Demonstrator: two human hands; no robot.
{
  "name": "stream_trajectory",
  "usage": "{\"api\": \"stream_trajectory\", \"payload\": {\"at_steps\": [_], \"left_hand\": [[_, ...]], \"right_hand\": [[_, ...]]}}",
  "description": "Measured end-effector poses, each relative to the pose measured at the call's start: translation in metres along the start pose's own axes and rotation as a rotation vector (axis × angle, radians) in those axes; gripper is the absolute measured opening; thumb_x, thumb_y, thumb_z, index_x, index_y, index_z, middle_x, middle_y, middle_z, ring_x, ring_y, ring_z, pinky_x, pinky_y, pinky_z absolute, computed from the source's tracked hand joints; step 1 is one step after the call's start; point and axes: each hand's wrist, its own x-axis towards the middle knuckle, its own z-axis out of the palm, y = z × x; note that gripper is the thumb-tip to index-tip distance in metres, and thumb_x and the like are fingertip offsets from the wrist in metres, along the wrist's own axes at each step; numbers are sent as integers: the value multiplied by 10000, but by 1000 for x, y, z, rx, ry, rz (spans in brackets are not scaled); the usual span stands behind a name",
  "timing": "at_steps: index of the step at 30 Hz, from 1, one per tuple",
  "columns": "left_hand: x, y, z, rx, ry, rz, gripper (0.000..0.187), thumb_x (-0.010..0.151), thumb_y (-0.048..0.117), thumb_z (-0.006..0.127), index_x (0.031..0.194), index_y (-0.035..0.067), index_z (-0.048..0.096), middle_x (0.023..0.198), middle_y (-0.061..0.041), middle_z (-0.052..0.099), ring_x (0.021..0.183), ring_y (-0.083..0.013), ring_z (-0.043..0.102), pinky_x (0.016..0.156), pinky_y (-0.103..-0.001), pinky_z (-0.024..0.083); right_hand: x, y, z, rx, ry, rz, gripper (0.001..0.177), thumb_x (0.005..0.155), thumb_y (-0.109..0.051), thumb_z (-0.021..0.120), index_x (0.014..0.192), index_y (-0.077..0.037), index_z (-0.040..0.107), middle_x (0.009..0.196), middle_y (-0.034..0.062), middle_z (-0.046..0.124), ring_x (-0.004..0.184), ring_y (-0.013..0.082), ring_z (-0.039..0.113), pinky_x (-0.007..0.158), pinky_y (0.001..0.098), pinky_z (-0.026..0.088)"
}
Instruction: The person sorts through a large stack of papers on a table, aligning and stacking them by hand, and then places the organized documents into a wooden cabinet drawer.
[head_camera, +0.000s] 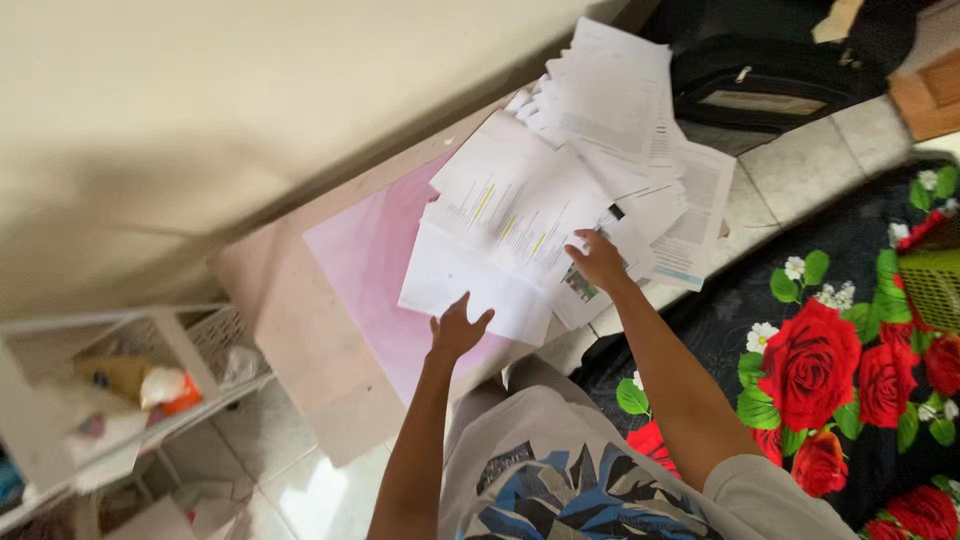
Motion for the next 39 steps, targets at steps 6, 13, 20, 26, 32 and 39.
{"api": "stream_trajectory", "payload": {"at_steps": [6, 13, 20, 26, 32, 39], "left_hand": [[75, 27, 13, 34, 52, 72, 910, 776, 522, 591, 1450, 74, 174, 1525, -133, 119, 1416, -291, 72, 1099, -562, 87], [94, 48, 20, 77, 238, 116, 947, 821, 473, 583, 1436, -14, 51, 1511, -232, 0, 1404, -346, -57, 1083, -583, 51], [97, 63, 19, -36, 229, 24, 956, 828, 453, 586, 1448, 18, 2, 1511, -220, 4, 1408, -344, -41, 1086, -584, 61], [107, 73, 22, -54, 292, -22, 957, 824, 451, 598, 1439, 31, -4, 1507, -214, 1, 1402, -340, -29, 1079, -587, 80], [105, 78, 20, -129, 280, -82, 975, 812, 440, 624, 1443, 48, -8, 1524, -165, 6, 1411, -311, -12, 1088, -577, 102], [97, 64, 24, -395, 398, -122, 991, 799, 424, 661, 1454, 58, 13, 1512, -181, 89, 1397, -354, 122, 1065, -557, 216]], "right_hand": [[90, -21, -9, 23, 30, -42, 417, 851, -323, 647, 1177, -76, 562, 1203, 136, 595, 1131, 268, 543, 921, 358, 425], [202, -15, -3, -284, 94, -165, 303, 862, -305, 655, 1079, -97, 617, 966, 112, 614, 912, 266, 581, 793, 383, 471], [241, -50, 5, -369, 22, -50, 478, 837, -477, 671, 1052, -60, 579, 917, 87, 628, 871, 267, 587, 744, 410, 463], [236, -96, 5, -494, -166, -186, 563, 765, -572, 725, 956, -50, 635, 971, 122, 644, 891, 262, 630, 753, 373, 505], [215, -94, 13, -245, -292, -316, 636, 742, -386, 757, 1152, 1, 463, 965, 184, 675, 876, 323, 641, 772, 400, 498], [175, -98, 3, -15, -206, -542, 328, 865, -152, 695, 1089, 9, 519, 937, 189, 642, 860, 279, 665, 712, 337, 516]]}}
